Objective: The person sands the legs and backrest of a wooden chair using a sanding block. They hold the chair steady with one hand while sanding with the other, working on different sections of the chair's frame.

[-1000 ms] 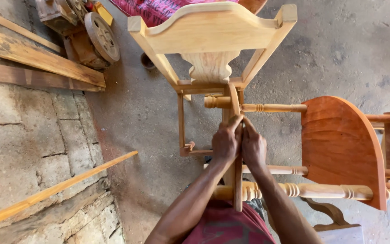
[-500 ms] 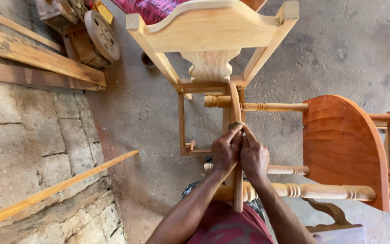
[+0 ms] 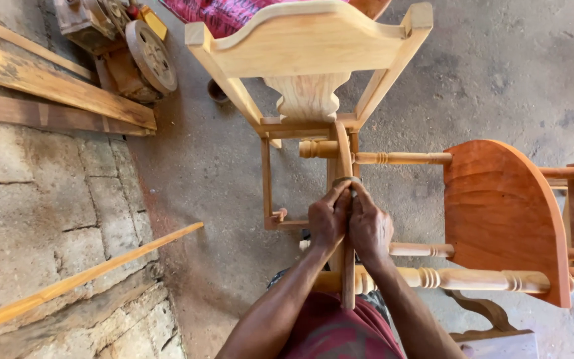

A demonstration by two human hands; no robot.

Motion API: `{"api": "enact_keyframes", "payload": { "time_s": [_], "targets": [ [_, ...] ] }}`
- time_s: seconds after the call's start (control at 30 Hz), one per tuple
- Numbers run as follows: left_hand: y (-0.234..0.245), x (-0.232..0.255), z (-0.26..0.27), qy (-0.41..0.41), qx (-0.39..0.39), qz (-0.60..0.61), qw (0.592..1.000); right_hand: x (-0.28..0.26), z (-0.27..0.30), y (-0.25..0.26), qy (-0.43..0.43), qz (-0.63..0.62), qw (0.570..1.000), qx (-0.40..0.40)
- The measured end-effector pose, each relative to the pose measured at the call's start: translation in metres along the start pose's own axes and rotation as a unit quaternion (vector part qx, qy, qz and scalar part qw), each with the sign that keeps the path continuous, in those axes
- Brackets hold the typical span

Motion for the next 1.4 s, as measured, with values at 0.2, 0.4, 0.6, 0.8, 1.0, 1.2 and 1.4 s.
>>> {"api": "enact_keyframes", "payload": {
  "time_s": [0.2, 0.4, 0.6, 0.8, 1.0, 1.2, 1.4],
  "targets": [
    [-0.028, -0.018, -0.057, 0.032, 0.009, -0.002, 0.999, -0.003, -0.059, -0.023, -0.026, -0.027, 0.999, -0.020],
    [-0.022, -0.017, -0.046, 0.134, -0.064, -0.073, 0.986, -0.015, -0.046, -0.004, -0.004, 0.004, 1.000, -0.024],
    [-0.012, -0.002, -0.037, 0.075, -0.026, -0.022, 0.997, -0.002, -0.028, -0.009, -0.067, -0.002, 0.997, -0.048],
    [-0.040, -0.030, -0.089, 0.113, -0.060, -0.097, 0.987, -0.013, -0.091, -0.028, -0.060, -0.020, 0.997, -0.054],
    [-0.020, -0.004, -0.066, 0.061, -0.036, -0.005, 0.997, -0.018, -0.063, -0.007, -0.062, -0.010, 0.996, -0.068],
    [-0.022, -0.001, -0.072, 0.130, -0.058, -0.002, 0.990, -0.003, -0.064, -0.023, -0.099, -0.042, 0.993, -0.038],
    [-0.048, -0.045, -0.098, 0.098, -0.034, -0.055, 0.993, -0.002, -0.102, -0.040, -0.076, -0.068, 0.993, -0.061]
  ]
}}
Point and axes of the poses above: each hand's wrist, its own z-axis away from the middle knuckle, its own y-axis out of the back of the hand, x = y × z, the point moved 4 cm from there along -z, towards the middle knuckle, and after that the axes turned 6 degrees about x, right-handed, at the moved point
